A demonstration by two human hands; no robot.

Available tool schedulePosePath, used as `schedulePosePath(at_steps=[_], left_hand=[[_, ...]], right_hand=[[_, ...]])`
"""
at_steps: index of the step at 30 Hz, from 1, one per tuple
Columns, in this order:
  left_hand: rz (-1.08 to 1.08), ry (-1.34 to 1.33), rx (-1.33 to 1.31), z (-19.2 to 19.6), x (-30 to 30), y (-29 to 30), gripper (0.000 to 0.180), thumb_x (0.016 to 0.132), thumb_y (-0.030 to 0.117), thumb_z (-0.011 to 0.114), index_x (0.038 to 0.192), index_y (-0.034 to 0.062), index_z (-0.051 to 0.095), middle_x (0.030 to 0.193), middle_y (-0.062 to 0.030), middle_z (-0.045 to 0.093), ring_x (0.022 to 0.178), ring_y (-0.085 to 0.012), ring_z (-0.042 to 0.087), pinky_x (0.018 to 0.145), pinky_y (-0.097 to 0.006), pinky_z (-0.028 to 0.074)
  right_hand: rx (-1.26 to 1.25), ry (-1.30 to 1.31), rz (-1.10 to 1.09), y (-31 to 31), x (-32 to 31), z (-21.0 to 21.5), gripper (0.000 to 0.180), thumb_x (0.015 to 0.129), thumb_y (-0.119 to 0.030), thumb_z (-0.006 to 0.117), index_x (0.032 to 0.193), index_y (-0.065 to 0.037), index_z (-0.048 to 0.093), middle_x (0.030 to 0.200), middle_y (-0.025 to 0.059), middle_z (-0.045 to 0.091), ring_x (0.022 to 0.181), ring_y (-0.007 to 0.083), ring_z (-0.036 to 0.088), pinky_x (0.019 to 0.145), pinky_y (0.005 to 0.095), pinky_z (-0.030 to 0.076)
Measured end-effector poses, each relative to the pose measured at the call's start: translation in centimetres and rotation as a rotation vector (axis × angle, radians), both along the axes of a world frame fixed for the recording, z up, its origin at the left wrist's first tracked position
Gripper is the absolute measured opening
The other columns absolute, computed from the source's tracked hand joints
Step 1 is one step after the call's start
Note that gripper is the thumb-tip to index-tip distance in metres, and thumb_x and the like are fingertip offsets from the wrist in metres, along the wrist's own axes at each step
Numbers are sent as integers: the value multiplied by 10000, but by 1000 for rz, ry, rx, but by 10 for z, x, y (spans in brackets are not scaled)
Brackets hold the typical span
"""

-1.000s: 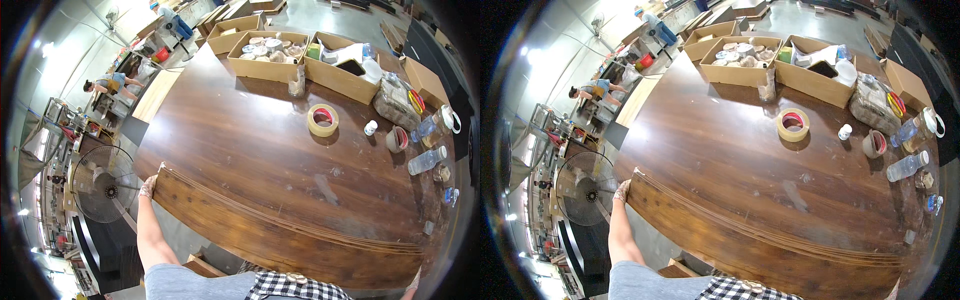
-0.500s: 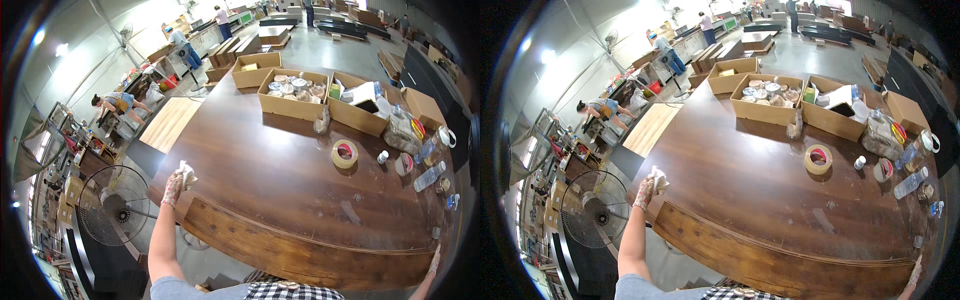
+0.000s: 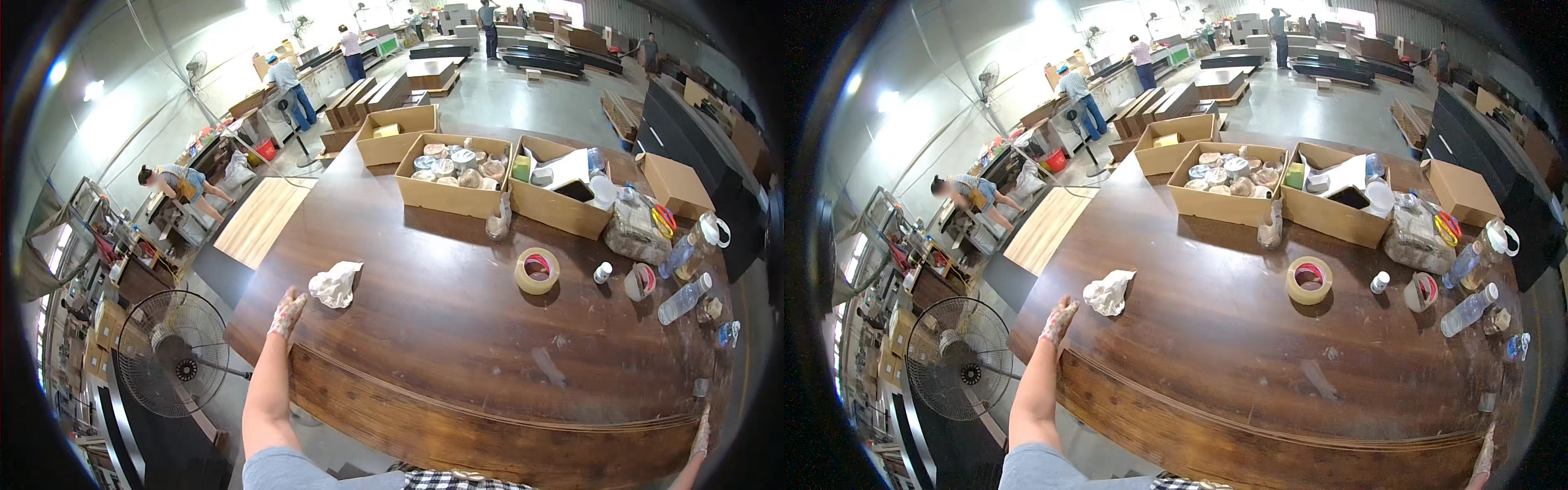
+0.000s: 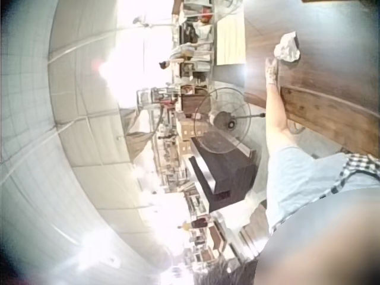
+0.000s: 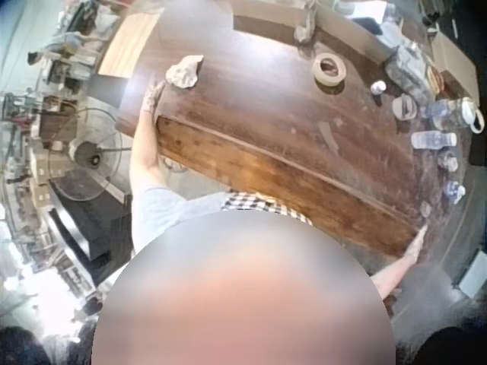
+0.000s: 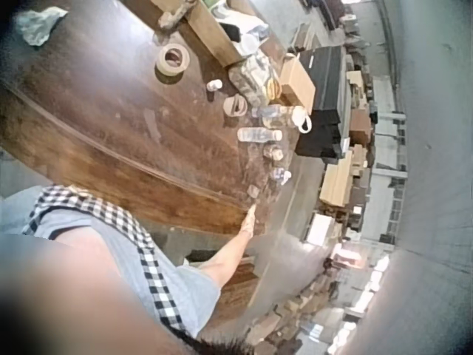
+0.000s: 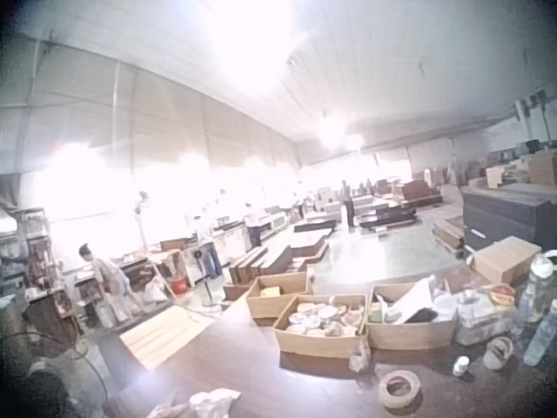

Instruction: Polishing wooden slats using a cloth and small sanding block or wax.

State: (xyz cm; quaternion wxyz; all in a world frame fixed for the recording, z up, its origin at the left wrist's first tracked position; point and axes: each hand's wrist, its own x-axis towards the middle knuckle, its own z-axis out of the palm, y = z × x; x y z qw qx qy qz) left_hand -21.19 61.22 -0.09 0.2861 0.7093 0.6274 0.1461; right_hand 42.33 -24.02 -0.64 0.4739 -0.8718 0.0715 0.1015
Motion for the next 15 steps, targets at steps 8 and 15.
schedulePosePath(at_steps=[8, 15], left_hand=[[194, -121, -564, 21, -44, -109, 690, 955, 642, 379, 1230, 68, 642, 1236, -85, 643, 1114, -242, 599, 941, -404, 463], [201, -200, -692, -22, -89, -98, 599, 943, 588, 472, 1182, 71, 659, 1140, -113, 683, 1037, -249, 634, 895, -405, 482]], right_hand=[[95, 12, 45, 40, 36, -15, 618, 982, -497, 452, 1417, -58, 471, 1418, 62, 478, 1314, 209, 418, 1108, 350, 319], [152, 5, 81, 76, 63, -13, 614, 979, -497, 454, 1411, -62, 478, 1423, 66, 474, 1321, 212, 411, 1109, 353, 316]])
